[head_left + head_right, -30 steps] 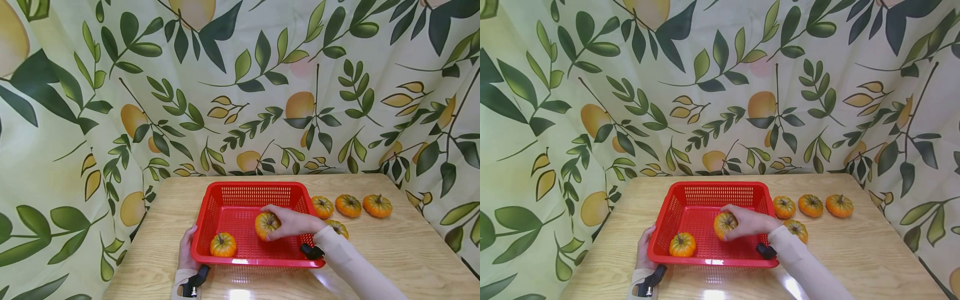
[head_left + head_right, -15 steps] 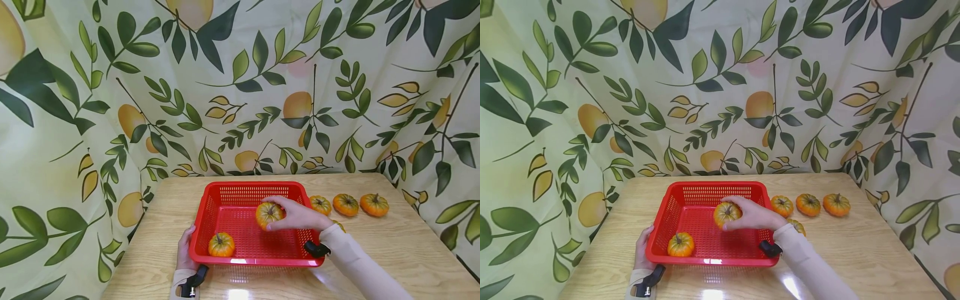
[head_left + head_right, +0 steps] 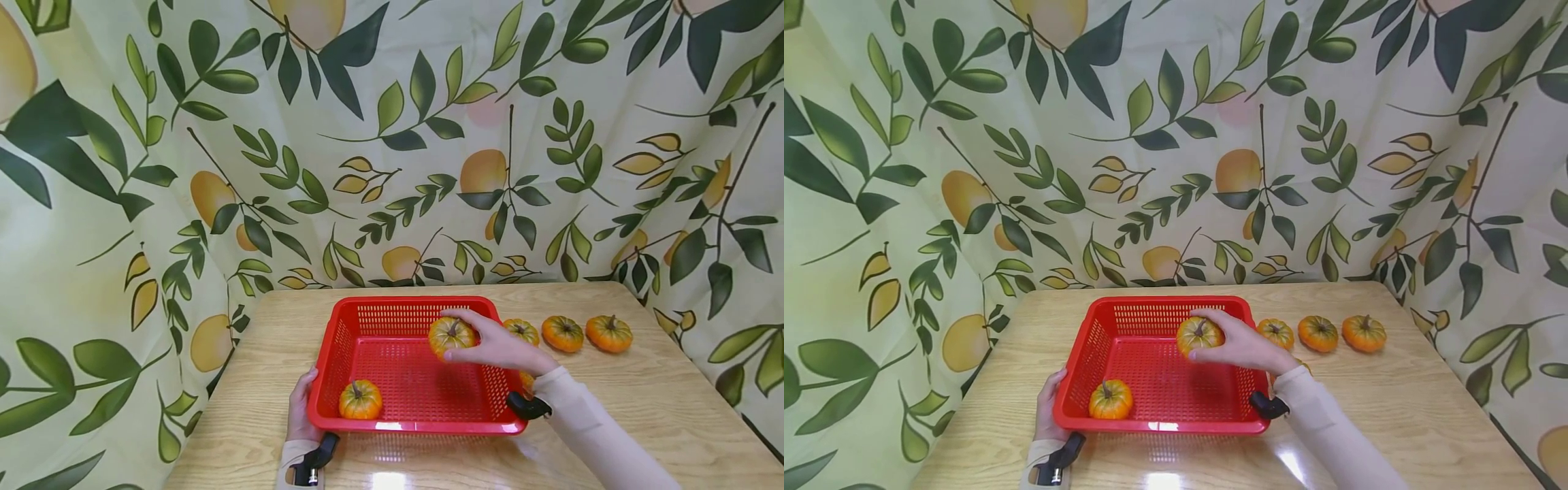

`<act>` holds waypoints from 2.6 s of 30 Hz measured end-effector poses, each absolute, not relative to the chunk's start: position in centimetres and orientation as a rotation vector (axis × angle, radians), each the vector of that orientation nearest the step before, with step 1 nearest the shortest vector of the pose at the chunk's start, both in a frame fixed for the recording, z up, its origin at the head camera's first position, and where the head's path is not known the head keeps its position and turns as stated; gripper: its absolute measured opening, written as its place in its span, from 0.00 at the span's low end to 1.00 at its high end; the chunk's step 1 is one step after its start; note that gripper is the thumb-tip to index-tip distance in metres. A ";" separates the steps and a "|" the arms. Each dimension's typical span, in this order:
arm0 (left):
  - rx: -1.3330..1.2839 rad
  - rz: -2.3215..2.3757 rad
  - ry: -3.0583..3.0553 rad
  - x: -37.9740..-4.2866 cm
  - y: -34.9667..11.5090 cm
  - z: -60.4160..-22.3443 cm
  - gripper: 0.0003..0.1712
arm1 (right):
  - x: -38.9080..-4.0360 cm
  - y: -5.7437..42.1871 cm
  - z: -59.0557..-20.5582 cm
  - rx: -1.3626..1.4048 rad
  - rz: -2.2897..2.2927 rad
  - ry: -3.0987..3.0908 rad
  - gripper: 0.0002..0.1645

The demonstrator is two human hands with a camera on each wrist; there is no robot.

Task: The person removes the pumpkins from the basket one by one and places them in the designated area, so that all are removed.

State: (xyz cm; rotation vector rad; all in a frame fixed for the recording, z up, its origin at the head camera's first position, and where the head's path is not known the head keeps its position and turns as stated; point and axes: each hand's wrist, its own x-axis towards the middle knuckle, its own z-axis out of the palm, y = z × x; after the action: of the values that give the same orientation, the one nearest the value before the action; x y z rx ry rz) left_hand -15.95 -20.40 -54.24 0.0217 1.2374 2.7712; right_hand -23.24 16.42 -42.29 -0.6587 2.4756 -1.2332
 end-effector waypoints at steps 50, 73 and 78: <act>0.101 2.763 1.205 -15.7 -20.4 -53.8 0.18 | -20.9 27.7 -42.0 -0.374 -1.261 2.708 0.48; 0.059 2.763 1.203 -15.8 -20.5 -53.8 0.18 | -19.0 32.5 -45.0 -0.222 -1.237 2.797 0.47; 0.028 2.759 1.223 -15.8 -20.5 -53.8 0.17 | -18.7 33.2 -45.5 -0.174 -1.243 2.776 0.49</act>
State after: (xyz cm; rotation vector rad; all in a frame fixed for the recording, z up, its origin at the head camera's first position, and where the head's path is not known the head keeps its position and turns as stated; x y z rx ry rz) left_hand -15.82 -20.48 -53.76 0.0285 1.2228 2.7594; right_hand -18.66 33.17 -45.54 -0.1745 2.7760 -1.2428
